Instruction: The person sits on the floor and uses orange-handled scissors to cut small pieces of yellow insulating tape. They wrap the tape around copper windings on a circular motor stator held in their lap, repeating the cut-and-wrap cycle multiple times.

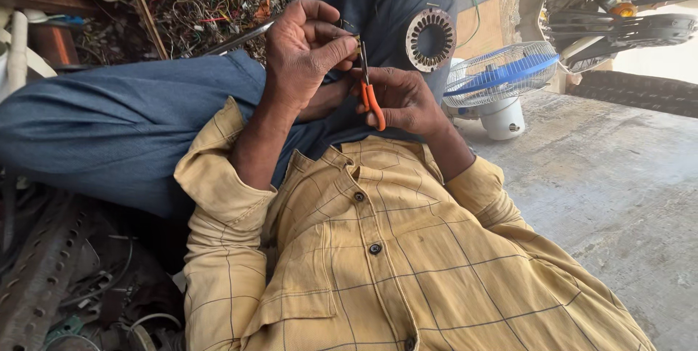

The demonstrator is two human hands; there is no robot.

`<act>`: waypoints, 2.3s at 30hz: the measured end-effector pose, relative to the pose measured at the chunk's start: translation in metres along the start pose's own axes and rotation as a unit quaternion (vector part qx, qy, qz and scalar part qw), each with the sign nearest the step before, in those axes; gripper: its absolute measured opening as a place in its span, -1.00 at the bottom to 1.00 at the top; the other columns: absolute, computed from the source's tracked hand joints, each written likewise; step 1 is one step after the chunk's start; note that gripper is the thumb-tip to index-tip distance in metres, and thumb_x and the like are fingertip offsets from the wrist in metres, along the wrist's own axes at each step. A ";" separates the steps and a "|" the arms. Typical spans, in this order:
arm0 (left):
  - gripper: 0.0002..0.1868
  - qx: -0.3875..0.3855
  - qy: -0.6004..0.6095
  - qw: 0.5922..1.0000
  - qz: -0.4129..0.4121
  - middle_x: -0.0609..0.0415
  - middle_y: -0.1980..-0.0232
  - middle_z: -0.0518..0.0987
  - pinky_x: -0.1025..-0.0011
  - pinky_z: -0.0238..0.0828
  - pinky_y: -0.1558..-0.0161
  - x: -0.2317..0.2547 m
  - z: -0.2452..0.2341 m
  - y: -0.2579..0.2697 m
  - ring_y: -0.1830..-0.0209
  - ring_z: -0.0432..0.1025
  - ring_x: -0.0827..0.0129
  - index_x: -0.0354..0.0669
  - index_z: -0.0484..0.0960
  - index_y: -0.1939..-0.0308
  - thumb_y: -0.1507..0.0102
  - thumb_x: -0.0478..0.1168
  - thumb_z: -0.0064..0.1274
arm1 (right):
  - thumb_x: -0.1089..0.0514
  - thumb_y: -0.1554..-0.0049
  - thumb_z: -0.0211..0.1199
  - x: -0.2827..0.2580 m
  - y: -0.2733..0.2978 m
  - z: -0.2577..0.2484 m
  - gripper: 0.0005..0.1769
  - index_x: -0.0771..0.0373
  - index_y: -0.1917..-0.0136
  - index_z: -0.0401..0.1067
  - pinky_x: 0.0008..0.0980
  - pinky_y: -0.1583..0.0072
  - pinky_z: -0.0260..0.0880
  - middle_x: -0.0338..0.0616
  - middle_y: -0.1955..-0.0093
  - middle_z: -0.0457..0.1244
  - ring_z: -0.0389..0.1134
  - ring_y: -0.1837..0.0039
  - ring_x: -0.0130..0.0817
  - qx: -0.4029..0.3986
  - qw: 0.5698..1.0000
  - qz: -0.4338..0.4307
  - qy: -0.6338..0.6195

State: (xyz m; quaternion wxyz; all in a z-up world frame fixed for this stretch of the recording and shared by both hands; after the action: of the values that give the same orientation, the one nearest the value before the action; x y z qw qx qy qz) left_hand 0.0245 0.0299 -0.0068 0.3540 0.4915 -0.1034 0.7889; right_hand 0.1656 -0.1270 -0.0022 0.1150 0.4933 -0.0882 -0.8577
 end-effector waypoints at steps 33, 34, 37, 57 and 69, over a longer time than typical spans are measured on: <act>-0.54 0.008 0.006 1.000 -0.013 -0.15 0.23 0.67 0.49 0.65 0.29 -0.013 0.003 0.000 0.37 0.60 0.39 -0.35 0.25 -0.08 -0.24 -0.52 0.20 | 0.39 -0.19 0.41 0.012 0.001 -0.004 -0.31 0.40 -0.53 0.26 -0.46 -0.26 0.51 -0.06 -0.27 0.34 0.42 -0.20 -0.46 0.042 0.997 -0.020 0.054; -0.53 0.011 0.005 1.000 -0.014 -0.15 0.24 0.67 0.49 0.64 0.28 -0.013 0.003 0.000 0.36 0.60 0.39 -0.35 0.25 -0.08 -0.24 -0.52 0.20 | 0.39 -0.18 0.41 0.013 0.001 -0.005 -0.31 0.40 -0.53 0.26 -0.45 -0.26 0.51 -0.07 -0.27 0.34 0.41 -0.21 -0.46 0.047 0.997 -0.013 0.059; -0.51 0.020 0.009 0.999 -0.025 -0.15 0.24 0.67 0.49 0.63 0.28 -0.011 0.006 -0.001 0.36 0.60 0.37 -0.36 0.25 -0.09 -0.22 -0.53 0.20 | 0.40 -0.19 0.39 0.010 -0.004 -0.002 -0.31 0.40 -0.53 0.25 -0.44 -0.25 0.52 -0.09 -0.27 0.34 0.41 -0.21 -0.45 0.071 0.996 -0.014 0.048; -0.85 -0.094 -0.062 0.993 0.030 0.12 0.05 0.61 0.58 0.54 0.05 -0.017 0.030 0.019 0.14 0.53 0.53 -0.29 0.70 0.12 -0.26 -0.51 0.24 | 0.14 -0.10 0.36 -0.089 0.040 0.032 -0.76 0.28 -0.01 0.47 -0.06 0.01 0.39 -0.01 0.08 0.33 0.39 0.01 0.02 0.157 0.803 -0.094 0.568; -0.85 -0.055 -0.114 0.992 0.024 0.03 0.18 0.70 0.58 0.57 0.12 -0.055 0.040 0.024 0.22 0.57 0.51 -0.36 0.70 0.10 -0.25 -0.49 0.25 | 0.17 -0.11 0.41 -0.074 0.031 0.021 -0.79 0.27 0.00 0.50 -0.21 -0.01 0.46 -0.05 0.10 0.34 0.43 0.00 -0.15 0.155 0.813 -0.101 0.552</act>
State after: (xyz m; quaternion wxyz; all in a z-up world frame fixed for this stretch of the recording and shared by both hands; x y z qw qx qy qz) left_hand 0.0518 -0.0332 -0.0292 0.3471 0.5552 -0.1979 0.7295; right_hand 0.1870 -0.1354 0.0772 -0.0207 0.9014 -0.0913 -0.4227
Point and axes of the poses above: each hand's wrist, its own y-axis away from the middle knuckle, its own z-axis out of the palm, x = y × z, the point moved 4 cm from there along -y, towards the middle knuckle
